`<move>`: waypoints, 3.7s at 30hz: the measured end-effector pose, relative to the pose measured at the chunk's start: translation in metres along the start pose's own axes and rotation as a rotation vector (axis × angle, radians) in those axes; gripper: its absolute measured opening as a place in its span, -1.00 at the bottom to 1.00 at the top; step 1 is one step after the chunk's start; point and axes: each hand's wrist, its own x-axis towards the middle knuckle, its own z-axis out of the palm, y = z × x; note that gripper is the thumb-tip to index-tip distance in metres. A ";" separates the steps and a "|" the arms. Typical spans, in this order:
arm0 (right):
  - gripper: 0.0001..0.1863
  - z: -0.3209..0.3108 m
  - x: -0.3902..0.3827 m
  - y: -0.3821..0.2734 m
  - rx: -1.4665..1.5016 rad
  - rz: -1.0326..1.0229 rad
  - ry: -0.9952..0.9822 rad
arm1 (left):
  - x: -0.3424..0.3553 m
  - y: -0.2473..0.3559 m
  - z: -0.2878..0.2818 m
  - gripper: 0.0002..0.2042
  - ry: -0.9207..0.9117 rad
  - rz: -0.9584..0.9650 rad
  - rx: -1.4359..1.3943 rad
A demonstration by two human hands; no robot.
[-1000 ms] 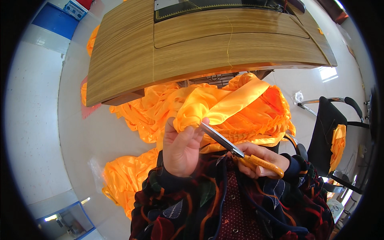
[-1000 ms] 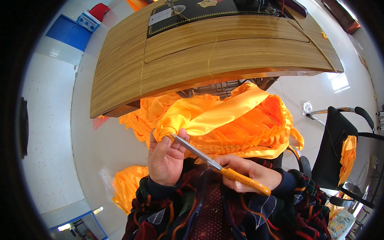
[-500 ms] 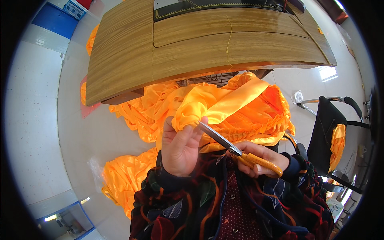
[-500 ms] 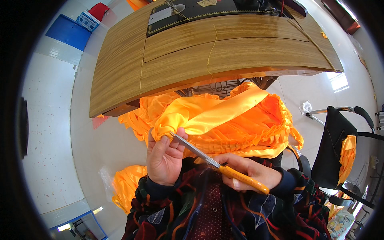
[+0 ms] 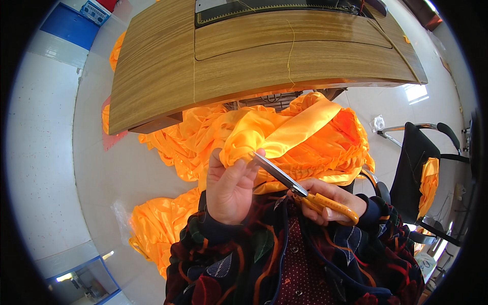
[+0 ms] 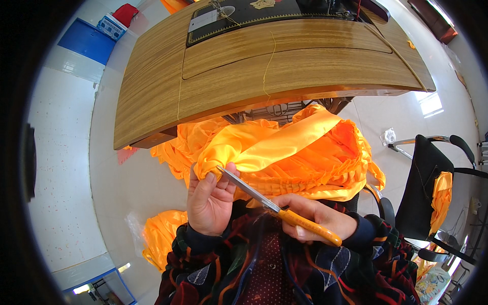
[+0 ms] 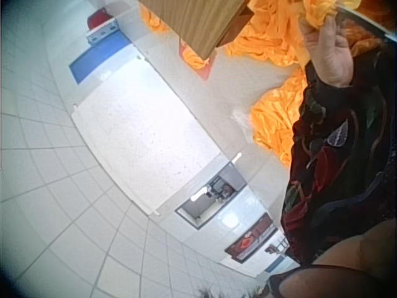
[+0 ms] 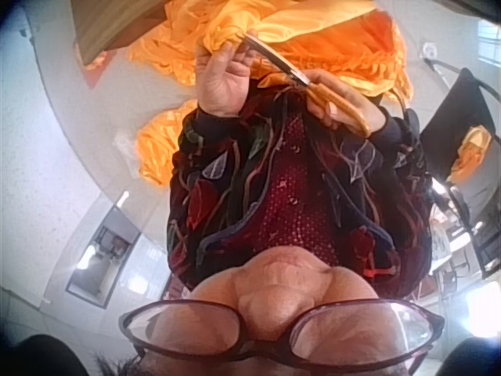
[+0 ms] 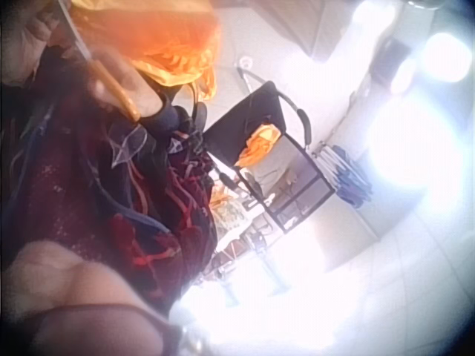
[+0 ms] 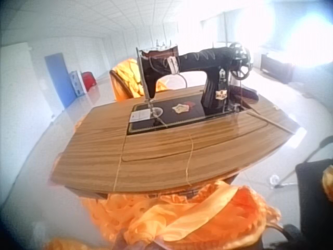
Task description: The person holds a large piece of orange fabric and repeatedly trims small sections of its edge using scissors. They fold and align the fabric edge before each cut, then place the scissors back on the table.
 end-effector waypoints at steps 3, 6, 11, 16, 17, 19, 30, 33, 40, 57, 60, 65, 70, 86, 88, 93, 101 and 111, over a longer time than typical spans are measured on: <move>-0.14 -0.002 0.001 0.002 -0.008 -0.023 -0.005 | 0.000 0.001 -0.001 -0.83 -0.003 -0.028 -0.003; -0.15 -0.004 0.001 0.004 -0.025 -0.033 -0.009 | 0.000 0.000 -0.002 -0.83 -0.009 -0.034 -0.008; -0.27 -0.004 0.003 0.006 -0.084 -0.110 -0.016 | 0.000 0.001 -0.003 -0.82 -0.019 -0.054 -0.030; -0.20 0.000 0.004 0.007 -0.137 -0.151 0.062 | -0.001 0.002 -0.005 -0.81 -0.008 -0.128 -0.059; -0.20 0.000 0.004 0.007 -0.159 -0.153 0.071 | -0.001 0.001 -0.005 -0.81 -0.018 -0.131 -0.072; -0.25 0.000 0.004 0.008 -0.201 -0.160 0.072 | -0.001 0.000 -0.005 -0.74 -0.023 -0.127 -0.066; -0.28 -0.008 0.008 0.011 -0.489 -0.303 0.074 | -0.005 0.001 0.002 -0.68 -0.008 -0.135 -0.068; -0.28 -0.008 0.006 0.005 -0.693 -0.344 0.115 | -0.004 0.003 0.002 -0.70 -0.024 -0.144 -0.063; -0.29 -0.006 0.004 0.002 -1.032 -0.431 0.278 | -0.003 0.006 -0.001 -0.71 -0.061 -0.197 -0.077; -0.25 0.002 0.022 -0.007 -0.409 -0.616 0.317 | -0.006 -0.002 0.012 -0.71 0.047 -0.277 0.021; -0.19 0.002 0.026 -0.012 -0.536 -0.614 0.395 | -0.008 -0.005 0.014 -0.73 0.038 -0.258 0.082; -0.28 0.006 0.043 -0.011 -0.840 -0.724 0.474 | -0.008 -0.007 0.011 -0.75 -0.027 -0.227 0.149; -0.33 0.010 0.054 -0.005 -0.905 -0.890 0.561 | -0.007 -0.012 0.009 -0.77 -0.037 -0.155 0.201; -0.46 0.013 0.068 -0.009 -1.254 -1.042 0.659 | -0.010 -0.014 0.009 -0.74 -0.006 -0.210 0.334; -0.45 0.013 0.069 -0.009 -1.243 -1.035 0.684 | -0.010 -0.014 0.009 -0.76 -0.001 -0.208 0.314; -0.44 0.011 0.067 -0.009 -1.178 -0.963 0.762 | -0.010 -0.016 0.010 -0.83 0.012 -0.187 0.353; -0.43 0.007 0.059 -0.001 -0.837 -0.681 0.703 | -0.007 -0.014 0.006 -0.84 0.026 -0.034 0.387; -0.47 0.010 0.067 -0.001 -1.094 -0.949 0.675 | -0.008 -0.013 0.006 -0.77 0.003 -0.155 0.480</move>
